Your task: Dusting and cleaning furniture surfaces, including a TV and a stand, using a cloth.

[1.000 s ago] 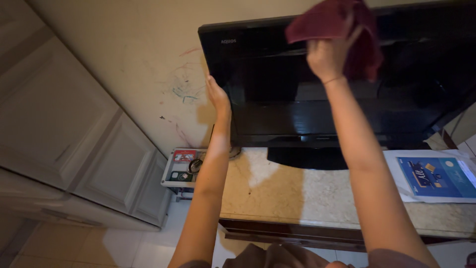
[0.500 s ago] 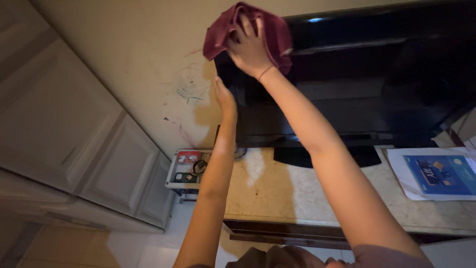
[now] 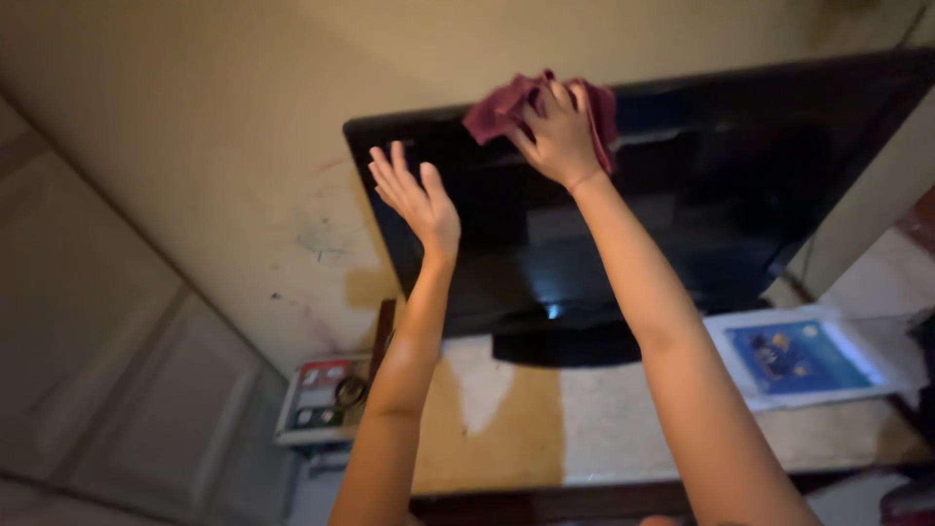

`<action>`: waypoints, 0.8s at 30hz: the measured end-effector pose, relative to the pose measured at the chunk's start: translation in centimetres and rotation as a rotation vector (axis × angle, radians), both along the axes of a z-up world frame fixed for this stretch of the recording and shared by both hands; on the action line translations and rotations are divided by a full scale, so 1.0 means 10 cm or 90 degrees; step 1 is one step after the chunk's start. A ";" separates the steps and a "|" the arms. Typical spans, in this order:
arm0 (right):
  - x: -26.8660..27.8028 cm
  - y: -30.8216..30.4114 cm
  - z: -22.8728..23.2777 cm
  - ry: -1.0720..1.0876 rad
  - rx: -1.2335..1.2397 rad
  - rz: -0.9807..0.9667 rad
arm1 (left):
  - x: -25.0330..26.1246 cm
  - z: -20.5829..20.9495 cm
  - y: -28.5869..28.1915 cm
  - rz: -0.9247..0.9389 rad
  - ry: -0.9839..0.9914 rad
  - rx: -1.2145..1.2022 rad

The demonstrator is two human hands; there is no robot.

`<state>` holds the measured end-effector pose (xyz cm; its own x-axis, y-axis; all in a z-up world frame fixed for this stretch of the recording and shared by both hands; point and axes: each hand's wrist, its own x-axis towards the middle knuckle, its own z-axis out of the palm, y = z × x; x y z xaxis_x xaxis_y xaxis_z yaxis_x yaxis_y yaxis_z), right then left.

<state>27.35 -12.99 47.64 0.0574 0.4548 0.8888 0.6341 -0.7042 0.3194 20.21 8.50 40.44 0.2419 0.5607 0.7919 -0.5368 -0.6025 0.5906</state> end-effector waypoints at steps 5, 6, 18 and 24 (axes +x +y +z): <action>-0.02 -0.87 0.11 -0.023 0.019 -0.096 | 0.06 0.39 -0.80 -0.046 -0.057 0.217; -0.01 -1.04 0.17 -0.030 0.016 -0.096 | 0.14 0.45 -0.96 -0.045 -0.064 0.214; 0.42 -3.16 0.08 0.042 0.066 -0.199 | 0.52 0.56 -2.34 0.000 -0.008 0.428; 0.80 -3.77 -0.08 -0.020 0.125 -0.235 | 0.49 0.57 -2.32 0.040 -0.014 0.405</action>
